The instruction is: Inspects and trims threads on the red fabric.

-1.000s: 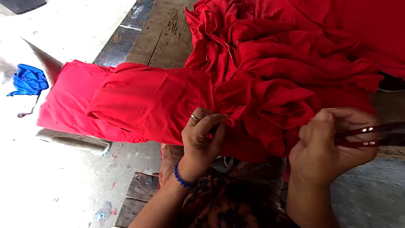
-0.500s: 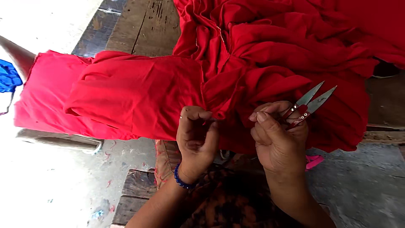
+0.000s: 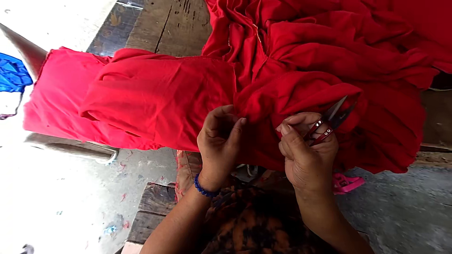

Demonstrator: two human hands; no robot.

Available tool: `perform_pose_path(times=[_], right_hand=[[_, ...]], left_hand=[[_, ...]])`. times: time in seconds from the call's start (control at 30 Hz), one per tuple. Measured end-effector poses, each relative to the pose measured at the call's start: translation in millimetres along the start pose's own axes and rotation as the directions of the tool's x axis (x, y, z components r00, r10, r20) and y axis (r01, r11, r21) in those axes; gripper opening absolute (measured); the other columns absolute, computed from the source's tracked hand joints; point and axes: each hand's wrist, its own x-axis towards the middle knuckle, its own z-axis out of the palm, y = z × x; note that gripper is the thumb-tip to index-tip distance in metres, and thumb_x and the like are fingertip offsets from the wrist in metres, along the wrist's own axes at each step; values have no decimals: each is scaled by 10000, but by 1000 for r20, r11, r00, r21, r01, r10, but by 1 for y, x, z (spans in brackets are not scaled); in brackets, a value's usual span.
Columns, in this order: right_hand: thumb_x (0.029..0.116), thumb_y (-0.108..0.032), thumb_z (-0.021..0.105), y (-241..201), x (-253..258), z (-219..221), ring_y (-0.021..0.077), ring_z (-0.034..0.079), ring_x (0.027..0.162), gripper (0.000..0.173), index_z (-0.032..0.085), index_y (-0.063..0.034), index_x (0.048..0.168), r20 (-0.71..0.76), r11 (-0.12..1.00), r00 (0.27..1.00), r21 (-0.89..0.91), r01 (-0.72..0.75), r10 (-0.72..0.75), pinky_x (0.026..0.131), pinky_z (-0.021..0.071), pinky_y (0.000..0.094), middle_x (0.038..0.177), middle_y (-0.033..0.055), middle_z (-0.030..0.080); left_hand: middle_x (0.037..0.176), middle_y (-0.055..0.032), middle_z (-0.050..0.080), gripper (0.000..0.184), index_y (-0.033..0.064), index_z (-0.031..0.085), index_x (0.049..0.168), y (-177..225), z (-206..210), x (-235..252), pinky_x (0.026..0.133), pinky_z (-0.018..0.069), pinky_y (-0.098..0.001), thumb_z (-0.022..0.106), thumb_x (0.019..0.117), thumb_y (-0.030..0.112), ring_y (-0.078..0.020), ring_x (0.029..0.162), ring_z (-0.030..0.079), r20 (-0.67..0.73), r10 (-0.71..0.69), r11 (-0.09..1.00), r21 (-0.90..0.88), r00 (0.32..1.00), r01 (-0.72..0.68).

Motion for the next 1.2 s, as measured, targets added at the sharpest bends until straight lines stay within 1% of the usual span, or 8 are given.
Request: perform_pose_path(times=[0.17,0.27,0.43,0.6,0.73,0.83,0.97,1.2], right_hand=[[879,-29,771,-1,5,2,-58,483,614,336,644,-24,1190,209,940,944,-177,292,-254,516,439,84,1116,4,629],[847,-25,799,-5,7,11,-36,547,719,372,649,47,1179,248,895,922,-264,360,-298,614,499,90,1086,35,612],[939,11,681,-8,9,12,-15,500,564,136,692,-94,1026,69,996,996,78,53,-58,479,445,131,920,-30,666],[969,-9,620,-17,9,6,-20,378,437,121,680,-109,1002,32,932,986,323,-166,165,410,342,125,608,-58,495],[942,-4,679,-15,6,1,-19,457,530,128,709,-104,1015,39,983,999,179,-39,32,458,406,126,869,-24,650],[913,-8,721,-15,6,0,-13,556,648,134,706,-114,993,81,994,991,41,100,-103,531,485,132,971,-30,664],[904,5,730,-13,6,3,16,630,801,129,693,-89,984,112,973,968,-39,228,-223,650,551,148,975,-30,652],[952,4,660,-11,7,4,-11,587,769,107,659,-91,1001,164,973,966,-80,217,-202,627,514,130,1002,-42,626]], left_hand=[[872,13,722,115,58,710,1025,31,-7,11,713,588,-210,697,935,-13,-52,758,681,17,-160,957,-244,987,159],[853,-14,724,119,58,715,1025,49,-4,14,681,611,-238,696,935,-16,-80,721,693,64,-187,903,-383,980,197],[941,-56,744,137,42,669,1115,54,-3,18,742,653,-297,614,999,-6,-151,807,752,99,-101,881,-454,990,135],[878,13,695,143,71,686,1133,46,-4,10,601,585,-204,587,1031,54,-58,669,654,54,-59,927,-368,997,75],[1121,52,563,152,88,691,1141,48,-7,13,722,530,-143,601,1037,154,4,868,585,101,209,974,-113,973,-197],[1307,-136,606,214,-31,668,1158,51,-13,22,768,536,-160,646,991,101,-31,921,624,278,325,914,153,904,-376],[868,-52,684,90,-52,678,999,44,-11,17,681,557,-167,674,944,19,-23,736,637,292,262,925,195,920,-326],[769,3,657,197,-57,655,1063,40,-10,1,552,491,-130,628,871,-27,20,609,563,263,134,985,73,955,-158]])
